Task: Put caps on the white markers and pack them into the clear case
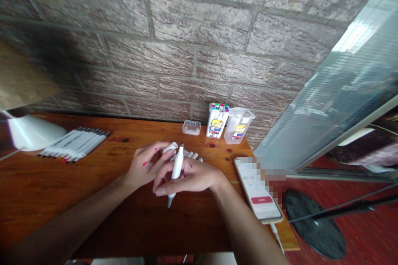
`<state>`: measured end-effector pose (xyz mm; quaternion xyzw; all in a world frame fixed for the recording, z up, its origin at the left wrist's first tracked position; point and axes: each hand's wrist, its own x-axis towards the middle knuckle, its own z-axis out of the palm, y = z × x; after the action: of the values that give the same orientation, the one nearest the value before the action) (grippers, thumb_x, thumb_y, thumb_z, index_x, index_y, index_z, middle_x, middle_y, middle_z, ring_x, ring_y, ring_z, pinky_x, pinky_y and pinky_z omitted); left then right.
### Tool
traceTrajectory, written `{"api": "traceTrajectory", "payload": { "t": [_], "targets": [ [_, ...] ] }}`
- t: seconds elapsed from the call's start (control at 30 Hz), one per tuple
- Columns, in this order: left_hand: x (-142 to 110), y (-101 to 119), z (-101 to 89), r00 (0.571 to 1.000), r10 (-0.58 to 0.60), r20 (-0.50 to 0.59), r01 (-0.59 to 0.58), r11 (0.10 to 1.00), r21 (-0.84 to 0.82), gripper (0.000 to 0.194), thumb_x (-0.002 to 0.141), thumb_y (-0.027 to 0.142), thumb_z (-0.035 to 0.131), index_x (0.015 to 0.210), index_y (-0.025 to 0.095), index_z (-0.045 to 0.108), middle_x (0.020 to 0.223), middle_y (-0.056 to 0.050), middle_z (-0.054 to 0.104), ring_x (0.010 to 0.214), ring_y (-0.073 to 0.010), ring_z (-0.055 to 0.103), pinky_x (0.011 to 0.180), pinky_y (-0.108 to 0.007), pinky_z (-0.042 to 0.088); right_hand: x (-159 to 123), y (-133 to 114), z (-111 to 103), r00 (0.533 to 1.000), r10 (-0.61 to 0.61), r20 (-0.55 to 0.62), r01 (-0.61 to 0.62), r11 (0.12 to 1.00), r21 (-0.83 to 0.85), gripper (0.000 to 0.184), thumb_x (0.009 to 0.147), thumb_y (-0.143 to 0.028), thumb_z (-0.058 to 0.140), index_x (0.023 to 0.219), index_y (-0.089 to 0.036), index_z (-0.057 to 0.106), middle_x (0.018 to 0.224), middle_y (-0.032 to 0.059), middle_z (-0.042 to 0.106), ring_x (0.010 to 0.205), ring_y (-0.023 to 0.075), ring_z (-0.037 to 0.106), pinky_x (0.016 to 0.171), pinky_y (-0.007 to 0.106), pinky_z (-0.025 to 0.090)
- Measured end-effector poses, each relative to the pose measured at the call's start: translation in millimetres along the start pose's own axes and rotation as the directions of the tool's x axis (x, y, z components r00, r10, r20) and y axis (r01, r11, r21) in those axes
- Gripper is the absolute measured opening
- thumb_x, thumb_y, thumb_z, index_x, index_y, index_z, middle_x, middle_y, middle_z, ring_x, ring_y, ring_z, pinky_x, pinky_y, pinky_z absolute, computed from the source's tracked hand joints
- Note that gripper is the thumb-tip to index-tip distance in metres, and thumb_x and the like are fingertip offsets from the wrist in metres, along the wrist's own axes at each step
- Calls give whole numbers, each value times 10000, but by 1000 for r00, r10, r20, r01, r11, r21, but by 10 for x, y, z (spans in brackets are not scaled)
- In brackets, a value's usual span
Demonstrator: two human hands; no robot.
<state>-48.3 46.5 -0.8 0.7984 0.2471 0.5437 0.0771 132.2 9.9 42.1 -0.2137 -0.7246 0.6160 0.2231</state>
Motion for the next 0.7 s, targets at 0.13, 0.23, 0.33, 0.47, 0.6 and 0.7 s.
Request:
{"api": "traceTrajectory", "payload": {
  "t": [0.13, 0.23, 0.33, 0.47, 0.6, 0.7],
  "targets": [
    [-8, -10, 5, 1000, -7, 1, 7, 1000, -3, 97, 935, 254, 603, 963, 169, 641, 761, -7, 738, 624, -94, 681, 607, -161, 524, 7, 34, 4, 1000, 9, -6, -10, 1000, -8, 98, 833, -246, 707, 907, -181, 713, 771, -21, 628, 656, 75, 544, 625, 190, 452],
    [-19, -30, 15, 1000, -18, 10, 18, 1000, -6, 107, 934, 265, 603, 972, 175, 647, 772, -8, 744, 637, -100, 688, 617, -167, 532, 1, 43, 1, 1000, 25, -6, -25, 999, 31, 102, 819, -242, 716, 904, -185, 712, 775, -23, 644, 644, 78, 556, 628, 202, 463],
    [-22, -43, 17, 1000, -22, 5, 22, 1000, 17, 126, 935, 276, 600, 986, 172, 650, 778, -16, 749, 630, -105, 689, 622, -173, 537, -19, 37, -19, 998, 47, -46, -44, 997, 59, 112, 779, -235, 755, 866, -181, 710, 757, -31, 645, 632, 75, 563, 615, 197, 458],
    [-8, -29, 4, 1000, -24, -21, 24, 999, 38, 144, 939, 286, 595, 1003, 167, 645, 773, -20, 746, 602, -101, 675, 587, -168, 526, -40, 66, -76, 971, 46, -235, -12, 990, 144, 205, 694, -268, 834, 795, -168, 687, 679, -39, 617, 572, 74, 527, 534, 185, 421],
    [6, 5, -1, 998, -60, -24, 59, 998, -4, 142, 943, 272, 588, 1005, 161, 652, 732, -13, 732, 581, -94, 664, 563, -159, 511, -19, 110, -186, 865, 30, -501, 156, 933, 325, 396, 735, -530, 778, 711, -159, 643, 473, -90, 425, 395, 32, 280, 392, 159, 226],
    [3, 17, 9, 995, -95, -21, 93, 994, -55, 150, 945, 265, 585, 1022, 158, 658, 721, -11, 726, 579, -92, 665, 564, -156, 509, 3, 93, -301, 752, 42, -658, 316, 853, 416, 438, 775, -608, 714, 743, -183, 614, 433, -119, 320, 372, 27, 161, 382, 158, 163]
  ]
}}
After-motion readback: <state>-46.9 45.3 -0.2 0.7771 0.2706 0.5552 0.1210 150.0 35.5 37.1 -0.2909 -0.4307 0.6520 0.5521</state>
